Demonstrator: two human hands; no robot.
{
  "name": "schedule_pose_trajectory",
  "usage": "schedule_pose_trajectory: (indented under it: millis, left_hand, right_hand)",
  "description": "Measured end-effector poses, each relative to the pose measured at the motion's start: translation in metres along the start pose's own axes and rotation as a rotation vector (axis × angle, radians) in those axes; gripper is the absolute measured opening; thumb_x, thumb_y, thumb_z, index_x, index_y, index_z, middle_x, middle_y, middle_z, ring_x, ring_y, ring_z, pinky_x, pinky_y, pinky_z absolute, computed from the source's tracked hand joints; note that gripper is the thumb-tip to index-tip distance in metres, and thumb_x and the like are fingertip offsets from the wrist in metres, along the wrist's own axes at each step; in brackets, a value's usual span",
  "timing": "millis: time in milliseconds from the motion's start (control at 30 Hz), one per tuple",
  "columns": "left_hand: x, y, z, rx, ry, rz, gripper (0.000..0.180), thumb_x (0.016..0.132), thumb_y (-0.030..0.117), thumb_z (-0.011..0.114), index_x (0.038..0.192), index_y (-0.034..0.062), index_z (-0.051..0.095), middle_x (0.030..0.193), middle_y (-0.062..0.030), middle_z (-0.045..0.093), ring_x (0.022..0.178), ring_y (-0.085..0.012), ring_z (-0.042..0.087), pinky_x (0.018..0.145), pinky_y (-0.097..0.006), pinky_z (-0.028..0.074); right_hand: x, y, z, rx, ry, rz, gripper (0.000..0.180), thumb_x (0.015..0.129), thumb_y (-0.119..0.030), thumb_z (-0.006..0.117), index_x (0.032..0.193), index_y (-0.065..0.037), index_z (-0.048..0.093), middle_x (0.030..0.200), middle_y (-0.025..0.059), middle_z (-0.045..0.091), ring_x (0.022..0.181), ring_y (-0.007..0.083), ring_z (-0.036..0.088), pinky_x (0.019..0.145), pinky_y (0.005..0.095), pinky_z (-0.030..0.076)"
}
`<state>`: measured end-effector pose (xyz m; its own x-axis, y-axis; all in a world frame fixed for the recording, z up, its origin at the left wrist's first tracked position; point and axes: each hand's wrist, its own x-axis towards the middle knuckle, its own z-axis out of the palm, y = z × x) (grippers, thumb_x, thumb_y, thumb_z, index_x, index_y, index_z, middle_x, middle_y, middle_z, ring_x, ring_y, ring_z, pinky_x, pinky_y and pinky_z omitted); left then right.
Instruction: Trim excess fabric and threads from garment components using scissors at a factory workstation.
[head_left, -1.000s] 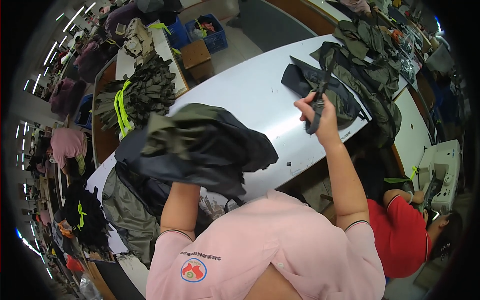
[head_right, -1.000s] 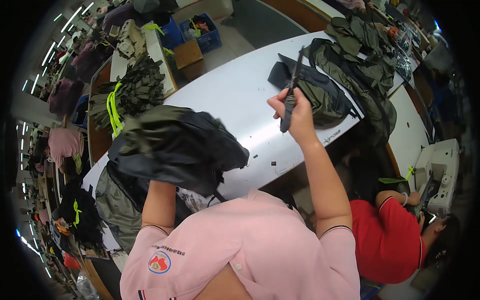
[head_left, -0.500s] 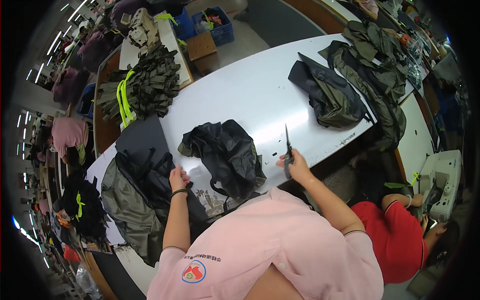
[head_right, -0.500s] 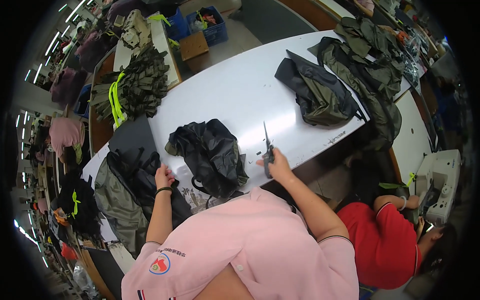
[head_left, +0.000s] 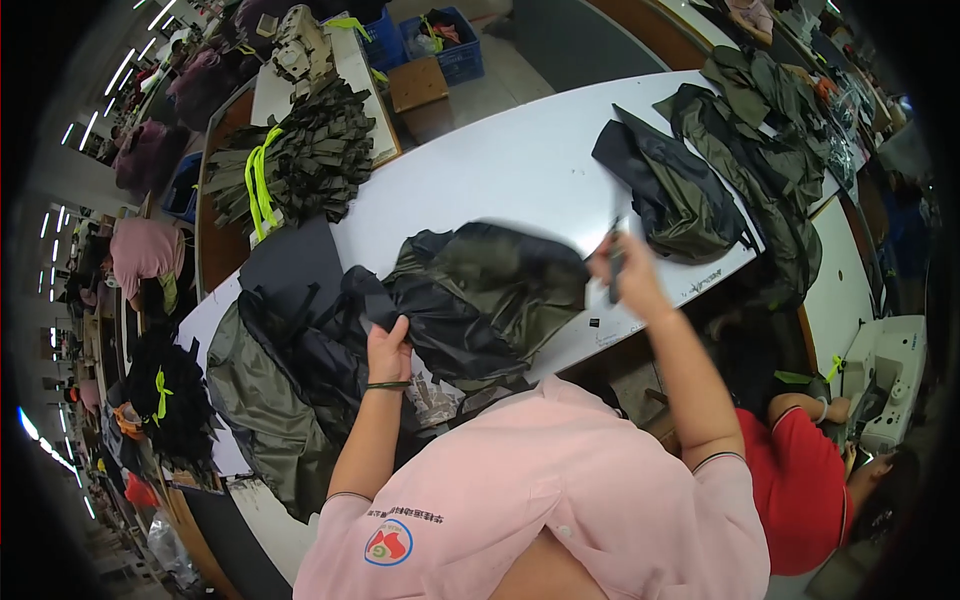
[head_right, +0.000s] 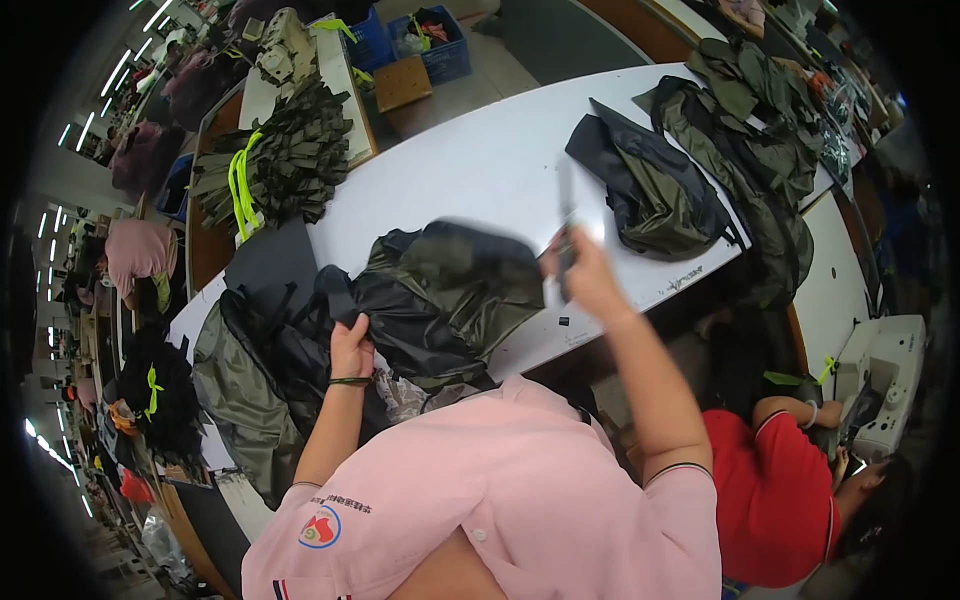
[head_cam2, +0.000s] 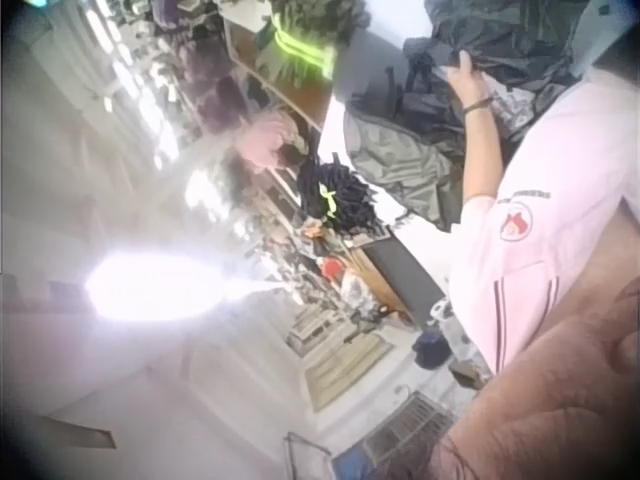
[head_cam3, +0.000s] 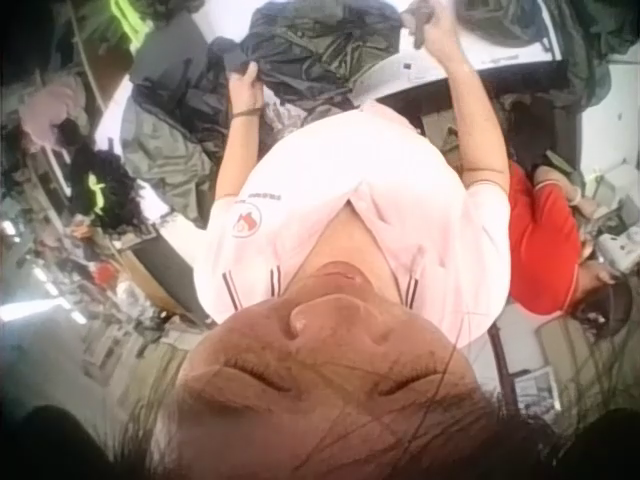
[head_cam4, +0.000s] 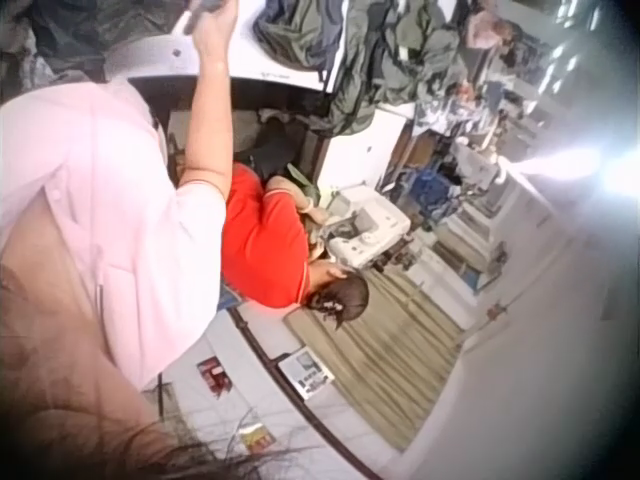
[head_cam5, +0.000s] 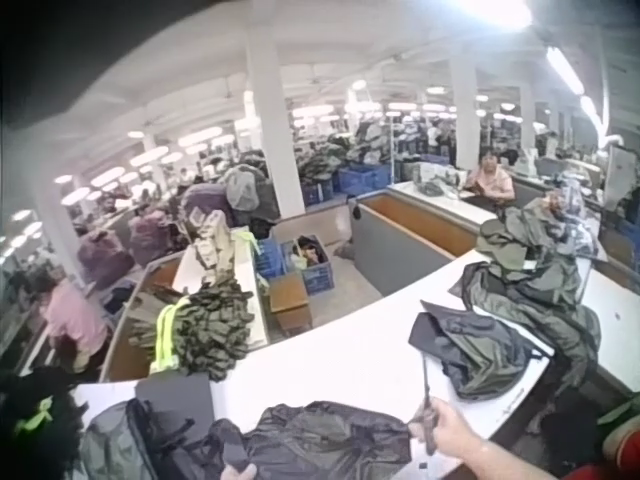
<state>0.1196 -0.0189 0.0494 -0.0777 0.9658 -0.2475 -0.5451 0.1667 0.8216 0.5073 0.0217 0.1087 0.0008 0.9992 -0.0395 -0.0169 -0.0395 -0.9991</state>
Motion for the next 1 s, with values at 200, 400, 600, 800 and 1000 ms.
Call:
schedule_pose_trajectory:
  millis: [200,400,600,800,1000]
  left_hand:
    - [-0.027,-0.013,-0.023,0.465,-0.087,-0.191,0.030,0.089,0.012,0.065,0.117,0.0027,0.060,0.106,-0.0080,0.067,0.092,-0.0202,0.064,0.082,-0.033,0.051]
    - [-0.039,0.000,-0.009,1.316,-1.110,-0.621,0.025,0.089,0.026,0.065,0.100,0.0034,0.068,0.087,-0.0050,0.068,0.080,-0.0131,0.062,0.075,-0.028,0.049]
    - [0.043,-0.001,0.036,1.004,-0.596,-0.068,0.021,0.089,0.018,0.067,0.103,0.0030,0.063,0.090,-0.0031,0.064,0.084,-0.0094,0.059,0.076,-0.025,0.048]
    - [0.145,-0.052,0.053,1.415,-0.514,0.358,0.035,0.083,0.025,0.069,0.110,0.0039,0.061,0.109,-0.0159,0.063,0.100,-0.0336,0.060,0.086,-0.038,0.048]
    - [0.190,-0.045,0.091,1.857,-0.503,-0.102,0.027,0.082,0.031,0.069,0.083,0.0042,0.066,0.089,-0.0146,0.068,0.092,-0.0326,0.063,0.077,-0.042,0.049]
  right_hand:
    - [0.051,-0.077,-0.074,-0.270,0.473,-0.226,0.017,0.084,-0.012,0.070,0.090,-0.005,0.055,0.076,0.0008,0.058,0.062,0.0082,0.053,0.058,0.0225,0.044]
    - [0.026,0.024,-0.079,-0.613,0.596,-0.221,0.027,0.077,-0.014,0.072,0.087,0.001,0.053,0.076,0.0149,0.060,0.069,0.0216,0.054,0.067,0.0351,0.046]
    - [-0.016,0.091,-0.034,-0.583,0.427,0.015,0.037,0.075,-0.017,0.076,0.100,-0.003,0.051,0.082,0.0215,0.063,0.082,0.0424,0.062,0.073,0.0442,0.048]
    - [-0.050,0.154,-0.021,-0.677,0.293,0.194,0.040,0.073,-0.013,0.073,0.105,-0.005,0.051,0.094,0.0231,0.065,0.092,0.0449,0.060,0.076,0.0496,0.047]
    - [-0.065,0.147,-0.041,-0.624,0.157,0.237,0.032,0.074,-0.009,0.072,0.102,-0.006,0.056,0.092,0.0164,0.067,0.090,0.0331,0.065,0.077,0.0402,0.049]
